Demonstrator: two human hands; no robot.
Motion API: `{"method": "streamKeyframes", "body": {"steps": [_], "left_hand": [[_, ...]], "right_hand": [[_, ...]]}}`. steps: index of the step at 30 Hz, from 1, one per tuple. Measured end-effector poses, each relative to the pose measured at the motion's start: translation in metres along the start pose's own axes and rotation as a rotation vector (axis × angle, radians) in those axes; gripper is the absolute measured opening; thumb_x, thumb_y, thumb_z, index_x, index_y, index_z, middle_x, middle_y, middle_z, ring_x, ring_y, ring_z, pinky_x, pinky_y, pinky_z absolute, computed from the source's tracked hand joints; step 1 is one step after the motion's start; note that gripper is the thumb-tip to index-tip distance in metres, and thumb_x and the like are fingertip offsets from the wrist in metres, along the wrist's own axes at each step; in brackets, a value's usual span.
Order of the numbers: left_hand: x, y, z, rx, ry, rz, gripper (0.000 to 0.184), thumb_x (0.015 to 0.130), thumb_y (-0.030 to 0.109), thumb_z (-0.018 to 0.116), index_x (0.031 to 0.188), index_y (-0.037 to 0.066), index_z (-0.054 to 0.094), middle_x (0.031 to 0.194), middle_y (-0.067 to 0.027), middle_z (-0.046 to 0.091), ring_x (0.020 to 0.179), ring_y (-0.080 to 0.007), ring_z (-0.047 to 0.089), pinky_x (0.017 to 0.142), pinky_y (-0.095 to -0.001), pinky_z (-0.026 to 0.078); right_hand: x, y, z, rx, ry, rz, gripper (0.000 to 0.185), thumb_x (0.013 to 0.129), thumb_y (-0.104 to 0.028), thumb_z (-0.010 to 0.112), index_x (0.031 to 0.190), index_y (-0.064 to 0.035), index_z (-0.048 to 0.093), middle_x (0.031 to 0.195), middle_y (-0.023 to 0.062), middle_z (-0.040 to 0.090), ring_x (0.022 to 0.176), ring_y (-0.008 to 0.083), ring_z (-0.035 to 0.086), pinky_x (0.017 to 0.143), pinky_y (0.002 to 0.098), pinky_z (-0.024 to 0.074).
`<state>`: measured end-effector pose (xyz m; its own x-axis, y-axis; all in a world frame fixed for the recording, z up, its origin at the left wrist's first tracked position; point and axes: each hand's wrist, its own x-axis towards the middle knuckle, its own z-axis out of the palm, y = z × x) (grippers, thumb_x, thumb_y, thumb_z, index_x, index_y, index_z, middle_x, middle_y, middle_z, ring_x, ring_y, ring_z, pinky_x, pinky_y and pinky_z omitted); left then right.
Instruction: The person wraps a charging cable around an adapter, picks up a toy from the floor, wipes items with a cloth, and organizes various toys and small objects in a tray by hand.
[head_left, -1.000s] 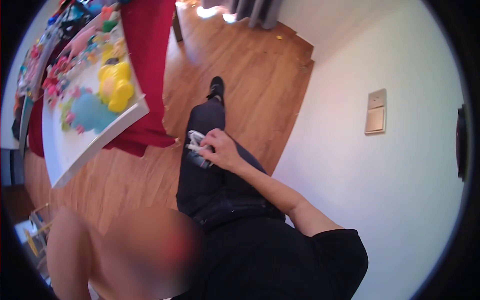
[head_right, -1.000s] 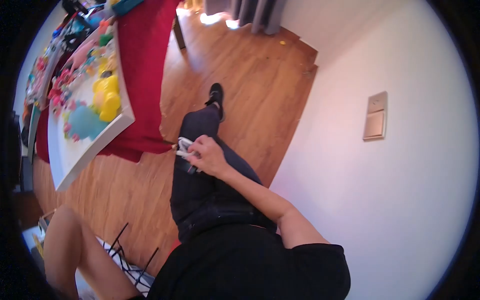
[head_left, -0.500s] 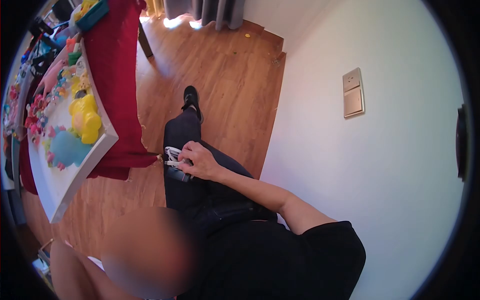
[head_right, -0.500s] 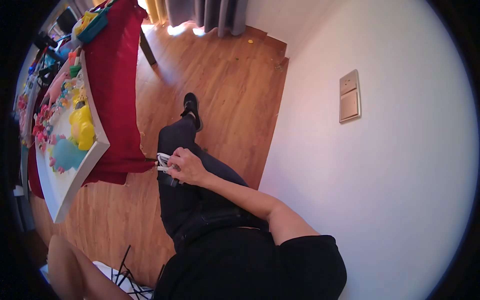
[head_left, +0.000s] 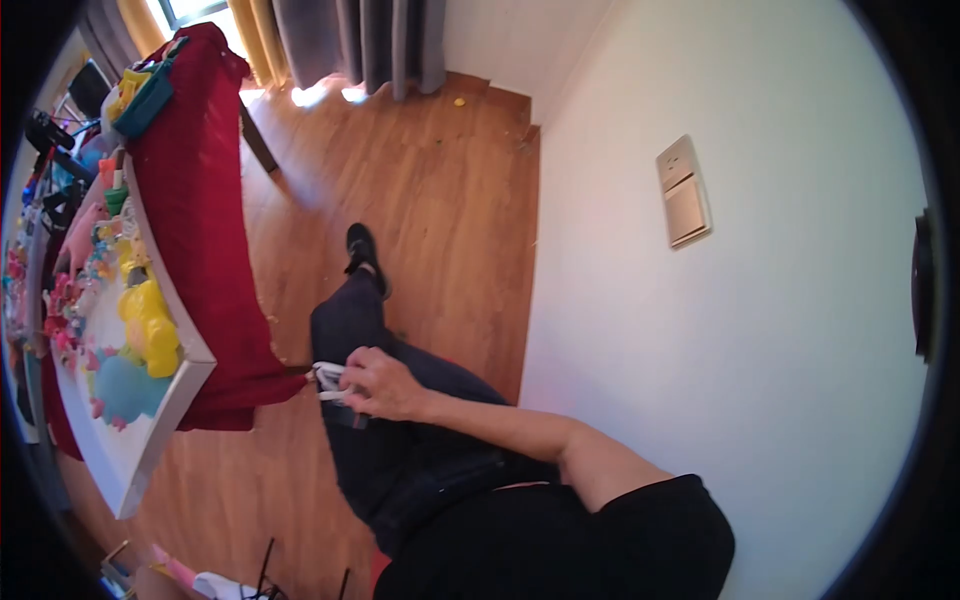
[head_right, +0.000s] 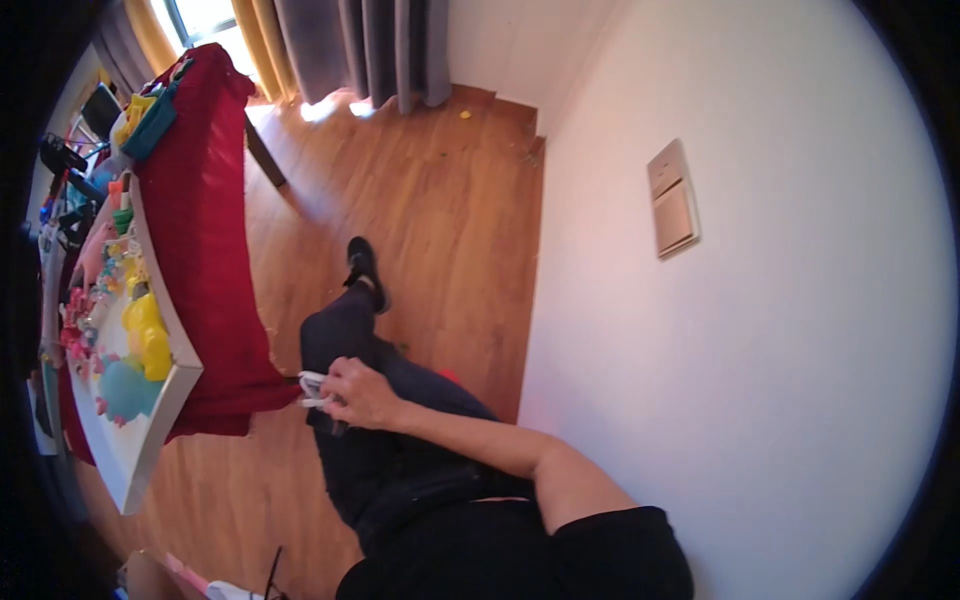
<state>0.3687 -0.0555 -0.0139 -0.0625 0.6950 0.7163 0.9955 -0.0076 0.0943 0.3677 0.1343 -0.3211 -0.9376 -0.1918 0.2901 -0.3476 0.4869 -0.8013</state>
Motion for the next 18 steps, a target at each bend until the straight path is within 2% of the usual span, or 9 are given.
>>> {"method": "streamKeyframes", "body": {"steps": [3, 10, 16, 18], "left_hand": [[-0.002, 0.002, -0.001, 0.006, 0.045, 0.025, 0.035, 0.080, 0.028, 0.064, 0.107, 0.008, 0.059, 0.085, -0.0067, 0.054, 0.076, -0.0182, 0.055, 0.071, -0.0316, 0.044], [0.000, 0.004, 0.000, -0.001, 0.092, 0.090, 0.033, 0.081, 0.028, 0.063, 0.107, 0.008, 0.059, 0.084, -0.0063, 0.054, 0.076, -0.0180, 0.054, 0.071, -0.0318, 0.044], [0.002, 0.004, 0.000, 0.006, 0.133, 0.141, 0.032, 0.082, 0.029, 0.061, 0.107, 0.008, 0.059, 0.082, -0.0060, 0.054, 0.075, -0.0178, 0.054, 0.070, -0.0320, 0.044], [0.001, 0.006, -0.002, 0.019, 0.135, 0.144, 0.032, 0.082, 0.029, 0.061, 0.107, 0.009, 0.059, 0.082, -0.0058, 0.054, 0.075, -0.0177, 0.054, 0.070, -0.0320, 0.044]], "right_hand": [[0.003, -0.005, -0.007, 0.039, -0.068, 0.048, 0.018, 0.068, -0.019, 0.067, 0.082, -0.0087, 0.060, 0.093, 0.0109, 0.052, 0.088, 0.0291, 0.053, 0.075, 0.0382, 0.0456], [0.002, -0.010, -0.006, 0.024, -0.050, 0.053, 0.017, 0.069, -0.017, 0.067, 0.081, -0.0079, 0.060, 0.092, 0.0112, 0.052, 0.087, 0.0290, 0.053, 0.074, 0.0377, 0.0460], [-0.001, -0.006, -0.001, -0.011, 0.029, -0.038, 0.016, 0.067, -0.016, 0.068, 0.080, -0.0086, 0.061, 0.092, 0.0099, 0.051, 0.086, 0.0278, 0.052, 0.073, 0.0373, 0.0464], [0.005, -0.008, -0.001, -0.002, -0.017, -0.025, 0.016, 0.067, -0.016, 0.068, 0.080, -0.0091, 0.061, 0.091, 0.0092, 0.050, 0.085, 0.0272, 0.052, 0.072, 0.0370, 0.0466]]}}
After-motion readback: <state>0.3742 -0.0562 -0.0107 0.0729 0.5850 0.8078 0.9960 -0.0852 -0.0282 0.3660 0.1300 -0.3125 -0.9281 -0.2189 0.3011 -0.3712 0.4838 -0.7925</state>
